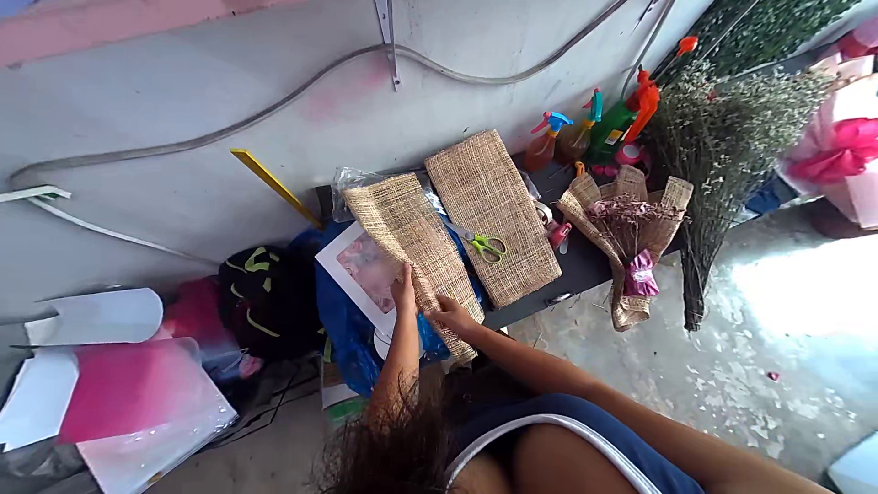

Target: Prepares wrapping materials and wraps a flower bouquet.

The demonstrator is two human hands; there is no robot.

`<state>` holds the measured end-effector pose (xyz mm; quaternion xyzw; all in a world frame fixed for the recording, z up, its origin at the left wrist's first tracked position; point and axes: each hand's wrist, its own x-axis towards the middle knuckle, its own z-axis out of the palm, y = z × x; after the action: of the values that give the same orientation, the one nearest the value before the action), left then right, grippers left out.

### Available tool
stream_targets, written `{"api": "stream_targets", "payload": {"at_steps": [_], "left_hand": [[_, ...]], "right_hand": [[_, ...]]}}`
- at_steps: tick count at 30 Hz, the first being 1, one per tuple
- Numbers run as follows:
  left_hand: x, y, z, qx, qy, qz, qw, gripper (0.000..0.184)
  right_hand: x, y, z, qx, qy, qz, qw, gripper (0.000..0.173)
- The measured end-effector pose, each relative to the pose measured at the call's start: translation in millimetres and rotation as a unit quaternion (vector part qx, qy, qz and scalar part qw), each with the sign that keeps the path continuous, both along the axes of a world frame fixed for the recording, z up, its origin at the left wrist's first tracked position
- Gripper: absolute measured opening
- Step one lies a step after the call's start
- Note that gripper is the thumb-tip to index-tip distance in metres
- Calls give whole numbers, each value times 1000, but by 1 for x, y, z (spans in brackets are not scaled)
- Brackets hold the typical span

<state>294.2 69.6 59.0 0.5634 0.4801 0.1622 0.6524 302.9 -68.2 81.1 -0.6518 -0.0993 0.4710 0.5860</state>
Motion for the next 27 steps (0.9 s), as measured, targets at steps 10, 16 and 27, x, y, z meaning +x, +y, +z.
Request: {"api": "stream_targets", "payload": {"at_steps": [10, 16, 27], "left_hand": [[-12, -18, -14, -40, -15, 72, 996, 47], [-17, -31, -11, -33, -129, 120, 984, 42], [-16, -53, 40, 6, -259, 199, 945, 36]], "right_hand": [[55, -28, -18, -322, -235, 47, 916, 95], [48, -71, -34, -171, -70, 23, 983, 114], [9, -140, -12, 125, 231, -194, 945, 53]]}}
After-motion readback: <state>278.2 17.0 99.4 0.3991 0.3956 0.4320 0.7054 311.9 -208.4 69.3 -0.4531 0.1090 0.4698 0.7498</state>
